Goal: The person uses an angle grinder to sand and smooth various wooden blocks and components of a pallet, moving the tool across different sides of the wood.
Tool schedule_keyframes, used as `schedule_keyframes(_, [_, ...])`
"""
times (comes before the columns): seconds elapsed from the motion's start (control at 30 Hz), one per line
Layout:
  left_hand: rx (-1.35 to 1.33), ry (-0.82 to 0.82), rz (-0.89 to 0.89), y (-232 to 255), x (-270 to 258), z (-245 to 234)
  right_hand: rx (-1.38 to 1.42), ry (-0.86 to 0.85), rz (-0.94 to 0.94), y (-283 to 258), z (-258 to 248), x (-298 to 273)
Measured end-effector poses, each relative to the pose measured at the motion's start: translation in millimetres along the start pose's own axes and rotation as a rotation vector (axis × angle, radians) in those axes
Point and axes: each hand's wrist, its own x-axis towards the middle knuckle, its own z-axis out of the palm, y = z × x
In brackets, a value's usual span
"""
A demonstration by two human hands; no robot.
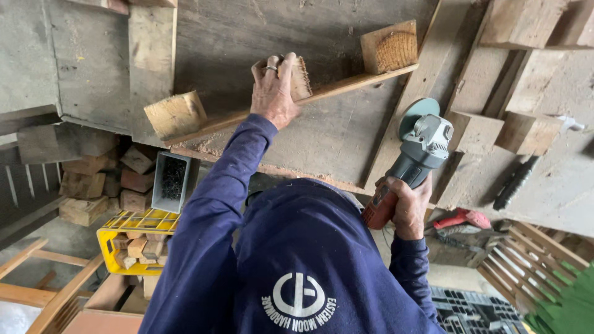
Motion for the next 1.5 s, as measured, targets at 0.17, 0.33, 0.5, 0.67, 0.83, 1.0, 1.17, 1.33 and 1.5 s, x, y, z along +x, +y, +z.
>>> schedule_keyframes(0.17, [0.060, -0.134, 0.024, 13.6, -9.8, 7.5, 0.042, 0.038, -0.025, 9.0, -3.2, -8.8])
schedule_keyframes(0.33, [0.070, -0.198, -0.001, 11.6, -33.2, -7.6, 0.021, 0.057, -0.036, 19.6, -6.7, -15.3])
schedule_keyframes(0.5, [0.181, -0.231, 0.070, 4.6, -41.1, 7.2, 0.035, 0.077, -0.029, 28.6, -7.7, -25.2])
schedule_keyframes(0.67, [0.117, -0.348, -0.037, 6.5, -44.9, -0.5, 0.108, 0.081, 0.059, 21.7, -17.0, -38.8])
schedule_keyframes(0.83, [0.209, -0.198, -0.001, 22.0, -33.5, -20.4, 0.081, 0.090, -0.046, 20.5, -15.5, -29.5])
schedule_keyframes(1.0, [0.158, 0.315, 0.305, 45.1, -82.7, -6.8, 0.055, 0.081, 0.031, 30.5, -17.5, -28.2])
schedule_keyframes(1.17, [-0.773, -0.760, -0.158, 107.9, -132.4, 53.6, -0.068, 0.024, 0.030, 46.7, -10.0, -18.9])
schedule_keyframes(1.33, [-1.415, -0.861, -0.399, 146.2, -122.7, 79.1, -0.149, -0.082, -0.006, 59.0, 6.8, -15.1])
schedule_keyframes(1.5, [-1.501, -0.688, -0.495, 151.9, -121.2, 69.0, -0.416, -0.125, -0.014, 49.5, 14.0, -14.9])
